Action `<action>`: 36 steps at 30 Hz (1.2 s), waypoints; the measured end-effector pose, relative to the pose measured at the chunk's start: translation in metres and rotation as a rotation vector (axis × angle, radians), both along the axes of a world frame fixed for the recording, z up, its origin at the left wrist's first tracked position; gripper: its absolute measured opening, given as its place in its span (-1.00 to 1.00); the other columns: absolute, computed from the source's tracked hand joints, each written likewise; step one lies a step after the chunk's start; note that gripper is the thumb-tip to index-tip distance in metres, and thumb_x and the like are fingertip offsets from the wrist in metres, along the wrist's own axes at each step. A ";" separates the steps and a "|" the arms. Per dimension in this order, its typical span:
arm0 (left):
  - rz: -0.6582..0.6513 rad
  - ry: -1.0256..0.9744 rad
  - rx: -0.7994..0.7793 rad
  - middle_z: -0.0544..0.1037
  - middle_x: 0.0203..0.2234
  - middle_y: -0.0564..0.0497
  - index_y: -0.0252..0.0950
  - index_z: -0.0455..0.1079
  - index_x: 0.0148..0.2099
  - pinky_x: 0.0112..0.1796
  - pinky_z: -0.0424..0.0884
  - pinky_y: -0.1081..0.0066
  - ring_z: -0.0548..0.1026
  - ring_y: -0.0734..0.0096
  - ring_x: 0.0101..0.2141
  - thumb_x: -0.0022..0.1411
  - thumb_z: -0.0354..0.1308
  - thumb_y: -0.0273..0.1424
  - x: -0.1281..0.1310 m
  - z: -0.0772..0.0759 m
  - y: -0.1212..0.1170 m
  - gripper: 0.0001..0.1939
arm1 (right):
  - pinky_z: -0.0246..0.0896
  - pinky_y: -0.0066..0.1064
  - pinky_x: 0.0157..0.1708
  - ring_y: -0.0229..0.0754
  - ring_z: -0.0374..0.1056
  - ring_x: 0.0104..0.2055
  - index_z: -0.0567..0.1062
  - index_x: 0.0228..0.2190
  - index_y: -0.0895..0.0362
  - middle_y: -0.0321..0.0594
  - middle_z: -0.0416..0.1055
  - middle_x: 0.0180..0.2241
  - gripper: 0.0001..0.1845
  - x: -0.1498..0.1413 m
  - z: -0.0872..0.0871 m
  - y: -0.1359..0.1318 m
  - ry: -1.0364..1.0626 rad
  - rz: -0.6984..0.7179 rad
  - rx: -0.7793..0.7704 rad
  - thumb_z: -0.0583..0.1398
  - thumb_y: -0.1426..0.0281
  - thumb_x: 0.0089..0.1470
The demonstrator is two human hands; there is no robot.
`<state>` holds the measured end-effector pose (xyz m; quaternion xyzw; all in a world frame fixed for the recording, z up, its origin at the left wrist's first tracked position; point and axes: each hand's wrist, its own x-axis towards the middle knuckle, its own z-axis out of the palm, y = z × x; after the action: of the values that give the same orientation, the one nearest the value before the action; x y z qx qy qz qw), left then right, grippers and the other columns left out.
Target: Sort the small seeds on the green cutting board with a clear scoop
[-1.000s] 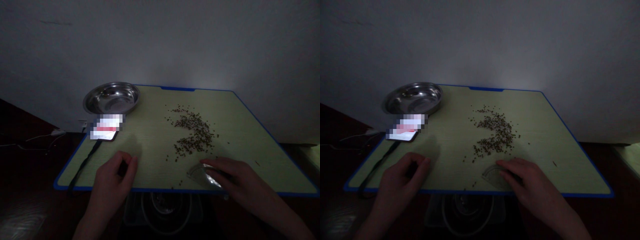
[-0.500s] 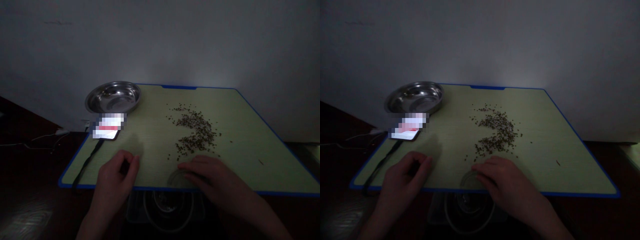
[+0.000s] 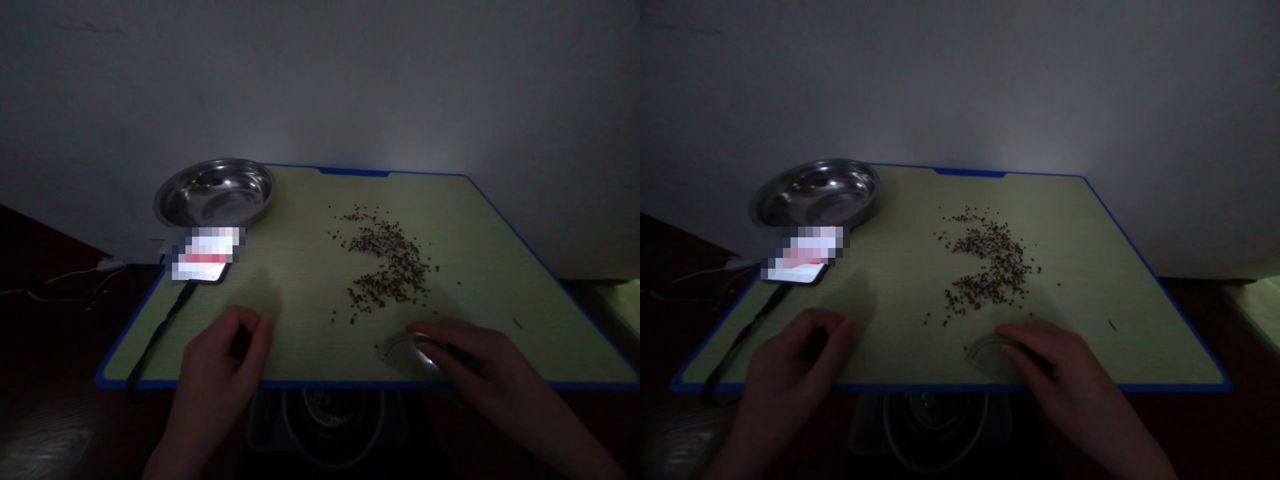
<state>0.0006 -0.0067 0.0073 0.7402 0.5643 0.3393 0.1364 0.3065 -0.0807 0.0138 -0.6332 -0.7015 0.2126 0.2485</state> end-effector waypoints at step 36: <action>0.009 -0.004 -0.076 0.41 -0.64 0.13 -0.20 0.25 -0.47 -0.60 0.28 0.46 0.38 0.46 -0.62 0.27 0.03 -0.27 -0.002 -0.001 -0.002 -0.74 | 0.47 -0.12 -0.16 -0.05 0.55 -0.20 0.60 -0.16 0.11 -0.12 0.62 -0.19 -0.71 -0.029 -0.001 0.041 -0.095 -0.090 0.137 0.11 0.34 0.20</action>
<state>-0.0017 -0.0089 0.0064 0.7313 0.5798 0.3194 0.1641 0.2774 -0.0394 0.0129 -0.6550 -0.6962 0.1227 0.2670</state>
